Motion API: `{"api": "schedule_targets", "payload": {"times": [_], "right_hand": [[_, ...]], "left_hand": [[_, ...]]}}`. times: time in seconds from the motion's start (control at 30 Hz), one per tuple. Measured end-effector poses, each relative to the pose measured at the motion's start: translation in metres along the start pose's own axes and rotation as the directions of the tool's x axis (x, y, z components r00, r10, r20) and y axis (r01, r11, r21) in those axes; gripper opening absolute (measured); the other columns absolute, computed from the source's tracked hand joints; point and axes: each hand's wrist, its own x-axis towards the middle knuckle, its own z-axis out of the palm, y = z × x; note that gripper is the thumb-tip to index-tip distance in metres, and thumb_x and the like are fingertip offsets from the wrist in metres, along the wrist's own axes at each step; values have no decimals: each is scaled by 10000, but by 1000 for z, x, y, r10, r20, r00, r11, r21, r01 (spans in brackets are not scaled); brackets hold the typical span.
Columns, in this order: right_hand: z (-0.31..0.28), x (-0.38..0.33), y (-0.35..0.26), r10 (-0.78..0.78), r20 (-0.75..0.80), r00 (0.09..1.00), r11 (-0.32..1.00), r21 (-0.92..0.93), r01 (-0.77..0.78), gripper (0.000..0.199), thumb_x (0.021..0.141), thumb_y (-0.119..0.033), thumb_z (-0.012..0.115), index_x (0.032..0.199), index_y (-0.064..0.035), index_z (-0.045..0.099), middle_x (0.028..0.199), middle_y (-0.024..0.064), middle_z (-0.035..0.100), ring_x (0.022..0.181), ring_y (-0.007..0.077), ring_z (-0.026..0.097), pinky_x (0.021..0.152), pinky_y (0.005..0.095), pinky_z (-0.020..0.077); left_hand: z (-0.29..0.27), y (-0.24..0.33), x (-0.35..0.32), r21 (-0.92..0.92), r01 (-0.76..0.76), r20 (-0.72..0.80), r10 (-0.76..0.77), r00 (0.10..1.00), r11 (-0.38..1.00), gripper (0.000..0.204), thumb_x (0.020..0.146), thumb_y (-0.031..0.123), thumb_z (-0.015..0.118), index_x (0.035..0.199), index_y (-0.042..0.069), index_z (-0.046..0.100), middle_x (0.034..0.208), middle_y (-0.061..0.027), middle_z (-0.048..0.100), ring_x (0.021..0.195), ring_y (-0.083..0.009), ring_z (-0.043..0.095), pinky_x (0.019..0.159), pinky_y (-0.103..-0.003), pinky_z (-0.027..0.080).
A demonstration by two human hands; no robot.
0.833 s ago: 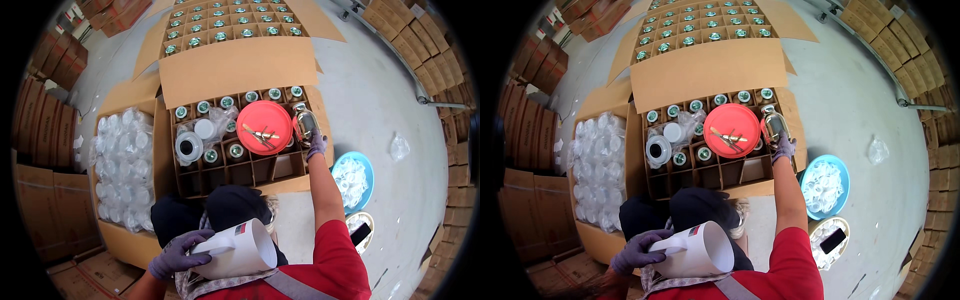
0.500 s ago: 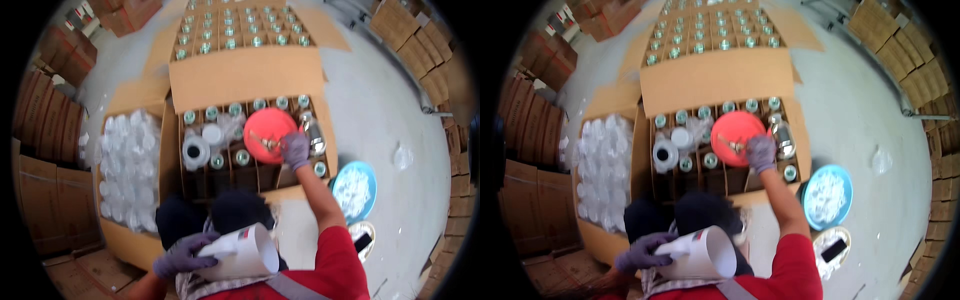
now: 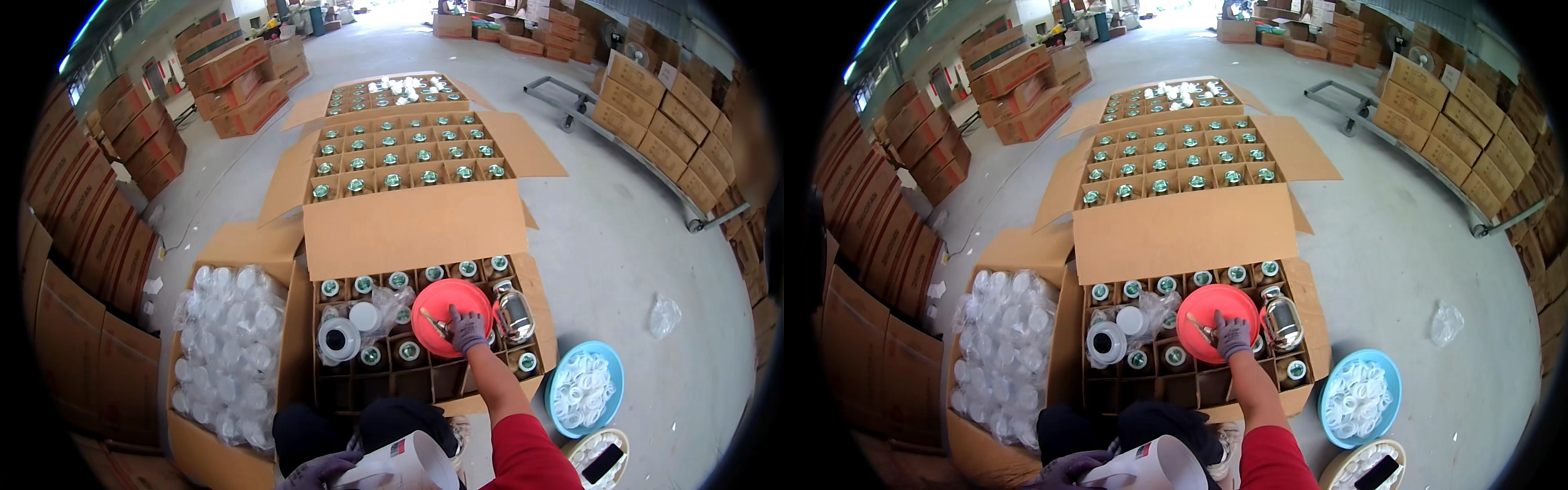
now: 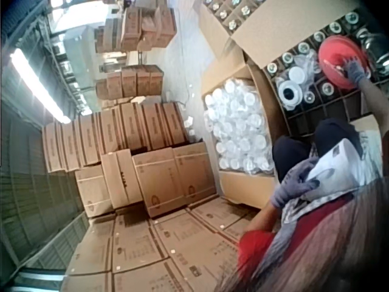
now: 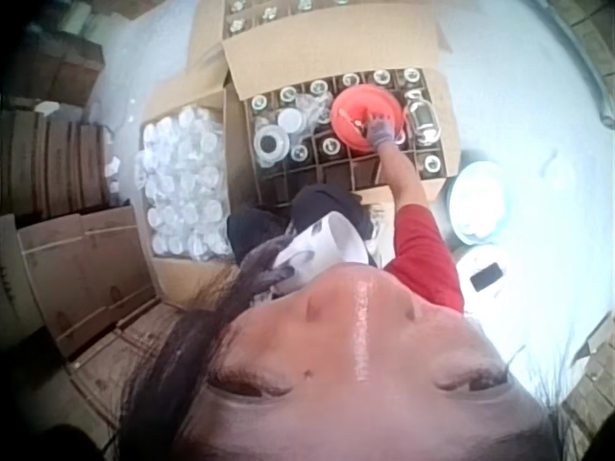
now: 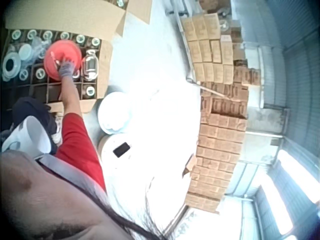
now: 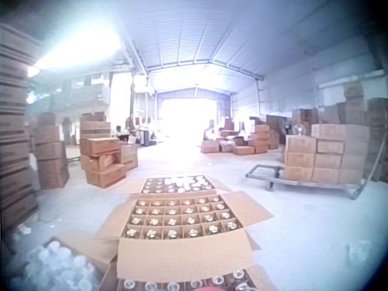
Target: The person assembles a white thermos by inserting a metal liner, securing a black rubber seal with a screwdriver, and wrapping the finished unit in plastic. The person repeats this process for multiple thermoses.
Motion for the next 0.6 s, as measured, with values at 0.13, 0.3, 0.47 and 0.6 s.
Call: {"api": "schedule_targets", "payload": {"times": [0.13,0.3,0.47,0.6], "right_hand": [[-19,-11,6,163,63,985,978,118,-170,926,778,-373,646,1540,-137,176,1263,171,596,1155,315,565,984,464,393],[6,10,2,57,197,979,985,150,-87,901,794,-361,640,1536,-140,180,1270,196,590,1146,330,596,971,475,438],[-24,9,11,-63,95,993,998,9,63,282,922,-248,477,1089,-97,647,1089,134,689,1049,294,653,841,458,528],[-80,-3,44,206,-103,973,847,517,-124,250,856,-165,531,1055,-22,581,930,119,658,839,242,642,705,427,521]], "left_hand": [[3,0,-4,-60,-66,-35,64,997,996,569,797,177,785,1306,97,543,1465,-154,406,1351,-267,402,1088,-387,347],[23,1,-19,-637,-64,-154,-45,987,768,518,811,130,765,1277,42,556,1426,-145,450,1302,-233,440,1074,-371,361],[-3,23,-40,-404,66,-294,-197,935,912,585,845,140,731,1369,4,509,1359,-90,548,1224,-157,510,1060,-343,398],[-35,55,-19,-169,192,-363,-242,900,967,362,928,178,592,1246,7,595,1089,-41,614,1011,-141,563,893,-292,454]]}}
